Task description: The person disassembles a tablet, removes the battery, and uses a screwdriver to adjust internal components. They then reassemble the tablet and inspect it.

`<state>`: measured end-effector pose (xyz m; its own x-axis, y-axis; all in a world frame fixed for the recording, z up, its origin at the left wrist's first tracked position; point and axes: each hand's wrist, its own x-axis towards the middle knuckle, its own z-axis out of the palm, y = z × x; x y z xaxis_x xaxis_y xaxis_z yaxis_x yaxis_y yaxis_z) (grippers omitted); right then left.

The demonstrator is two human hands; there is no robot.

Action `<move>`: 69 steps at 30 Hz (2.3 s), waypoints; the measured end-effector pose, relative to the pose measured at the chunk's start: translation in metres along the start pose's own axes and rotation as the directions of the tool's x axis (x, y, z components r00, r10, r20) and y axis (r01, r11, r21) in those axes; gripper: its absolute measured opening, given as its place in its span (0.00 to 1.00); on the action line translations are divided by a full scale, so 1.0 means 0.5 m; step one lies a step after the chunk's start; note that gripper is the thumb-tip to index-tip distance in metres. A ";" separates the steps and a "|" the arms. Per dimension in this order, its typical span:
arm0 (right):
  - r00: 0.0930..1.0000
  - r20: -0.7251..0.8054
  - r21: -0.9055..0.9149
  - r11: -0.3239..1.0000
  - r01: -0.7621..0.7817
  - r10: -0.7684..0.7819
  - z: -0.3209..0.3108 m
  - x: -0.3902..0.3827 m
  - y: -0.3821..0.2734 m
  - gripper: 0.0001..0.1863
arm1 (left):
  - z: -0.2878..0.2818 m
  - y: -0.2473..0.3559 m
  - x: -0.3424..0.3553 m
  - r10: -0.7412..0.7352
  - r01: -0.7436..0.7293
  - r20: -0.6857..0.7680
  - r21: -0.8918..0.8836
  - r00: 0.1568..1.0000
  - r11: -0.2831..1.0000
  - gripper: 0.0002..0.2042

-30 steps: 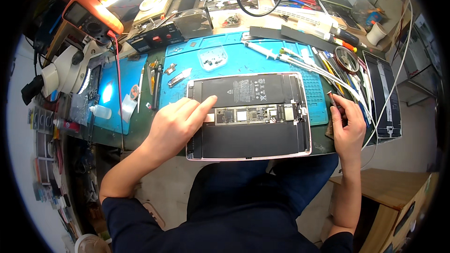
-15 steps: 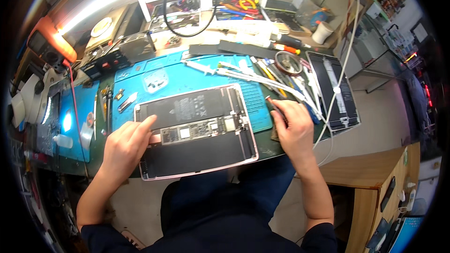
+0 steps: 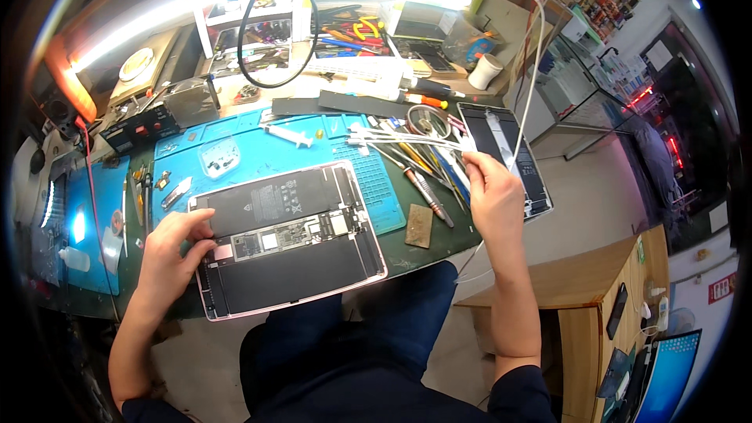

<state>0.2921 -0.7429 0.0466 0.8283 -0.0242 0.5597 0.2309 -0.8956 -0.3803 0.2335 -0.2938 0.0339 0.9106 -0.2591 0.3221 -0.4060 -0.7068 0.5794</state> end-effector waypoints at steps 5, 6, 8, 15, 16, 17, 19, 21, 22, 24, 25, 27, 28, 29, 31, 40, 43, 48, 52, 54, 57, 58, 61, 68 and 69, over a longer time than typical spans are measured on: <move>0.970 0.115 0.104 0.969 -0.224 0.212 -0.037 0.013 0.034 0.07 | 0.007 -0.009 -0.003 0.027 -0.026 -0.024 0.047 0.999 0.999 0.23; 0.956 0.159 0.108 0.959 -0.264 0.245 -0.035 0.015 0.030 0.07 | 0.008 -0.011 -0.004 0.033 -0.031 -0.029 0.057 0.999 0.998 0.22; 0.977 0.139 0.083 0.981 -0.173 0.160 -0.018 0.009 0.024 0.06 | 0.010 -0.012 -0.007 0.035 -0.032 -0.042 0.051 0.999 0.998 0.22; 0.941 0.307 -0.437 0.899 0.005 0.144 0.039 0.023 0.013 0.09 | 0.009 -0.013 -0.004 0.036 -0.036 -0.025 0.002 0.999 0.999 0.22; 0.926 0.336 -0.458 0.889 0.002 0.171 0.043 0.026 0.006 0.09 | 0.006 -0.012 -0.008 0.037 -0.037 -0.024 0.008 0.999 0.999 0.22; 0.911 0.363 -0.479 0.878 0.000 0.198 0.038 0.030 -0.003 0.10 | 0.003 -0.009 -0.008 0.038 -0.038 -0.022 0.014 0.999 0.999 0.22; 0.878 0.402 -0.529 0.848 -0.009 0.260 0.034 0.031 0.001 0.11 | 0.002 -0.007 -0.009 0.042 -0.042 -0.021 0.011 0.999 0.999 0.22; 0.824 0.472 -0.480 0.875 -0.057 0.313 0.019 0.046 0.003 0.11 | 0.003 -0.002 -0.008 0.053 -0.053 -0.029 -0.003 0.998 0.999 0.21; 0.780 0.518 -0.461 0.883 -0.091 0.351 0.006 0.053 -0.006 0.10 | -0.001 0.001 -0.007 0.059 -0.059 -0.027 0.004 0.998 0.998 0.22; 0.839 0.455 -0.426 0.900 -0.090 0.299 -0.008 0.033 -0.024 0.11 | -0.001 0.000 -0.009 0.065 -0.065 -0.029 0.015 0.997 0.998 0.23; 0.852 0.449 -0.385 0.919 -0.088 0.270 -0.027 0.021 -0.047 0.11 | -0.002 0.001 -0.010 0.055 -0.054 -0.039 0.020 0.998 0.998 0.22; 0.881 0.443 -0.226 0.972 -0.067 0.164 -0.064 -0.005 -0.091 0.09 | -0.004 0.009 -0.013 0.037 -0.035 -0.054 0.026 0.998 0.999 0.21; 0.895 0.439 -0.092 0.995 -0.039 0.075 -0.073 -0.015 -0.116 0.08 | -0.007 0.022 -0.016 0.000 0.000 0.002 -0.073 1.000 0.997 0.21; 0.907 0.421 0.037 0.999 -0.013 -0.004 -0.082 -0.027 -0.137 0.06 | -0.007 0.043 -0.013 -0.023 0.034 0.065 -0.175 0.998 0.984 0.22; 0.874 0.474 0.406 0.907 -0.112 -0.105 -0.097 -0.050 -0.179 0.04 | 0.010 0.090 0.003 0.015 0.084 0.225 -0.425 0.974 0.901 0.22; 0.758 0.295 0.897 0.442 -0.009 -0.582 -0.048 -0.135 -0.226 0.13 | 0.056 0.207 0.024 0.243 0.460 0.730 -0.616 0.639 0.639 0.13; 0.692 0.547 0.800 0.538 -0.266 -0.471 -0.076 -0.106 -0.197 0.27 | 0.049 0.178 0.008 0.211 0.227 0.619 -0.552 0.757 0.802 0.10; 0.644 0.434 0.452 0.771 0.448 -0.630 -0.079 -0.091 -0.246 0.30 | 0.093 0.179 -0.006 0.398 -0.376 0.327 -0.131 0.857 0.917 0.08; 0.714 0.404 0.388 0.814 0.432 -0.572 -0.020 -0.136 -0.253 0.16 | 0.115 0.165 0.014 0.430 -0.428 0.232 -0.060 0.873 0.902 0.10; 0.777 0.364 0.346 0.849 0.399 -0.513 0.005 -0.117 -0.228 0.13 | 0.114 0.147 0.014 0.349 -0.364 0.144 0.099 0.926 0.926 0.17; 0.828 0.315 0.299 0.877 0.377 -0.463 0.039 -0.079 -0.214 0.09 | 0.111 0.133 0.019 0.309 -0.352 0.215 0.203 0.927 0.914 0.29; 0.836 0.327 0.293 0.888 0.354 -0.441 0.045 -0.077 -0.215 0.09 | 0.117 0.129 0.015 0.311 -0.359 0.226 0.215 0.923 0.908 0.31; 0.803 0.321 0.251 0.863 0.439 -0.502 0.076 -0.072 -0.208 0.09 | 0.121 0.119 0.009 0.312 -0.372 0.259 0.235 0.914 0.898 0.38; 0.797 0.337 0.274 0.862 0.426 -0.501 0.093 -0.074 -0.211 0.10 | 0.106 0.119 0.013 0.302 -0.370 0.331 0.165 0.894 0.914 0.45; 0.797 0.337 0.276 0.862 0.426 -0.501 0.094 -0.075 -0.210 0.10 | 0.106 0.119 0.014 0.304 -0.370 0.330 0.162 0.894 0.915 0.45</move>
<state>0.2610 -0.6269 0.0310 0.7163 0.5793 0.3890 0.6923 -0.6597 -0.2924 0.2196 -0.3726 0.0311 0.7163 -0.6633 0.2168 -0.6961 -0.6572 0.2891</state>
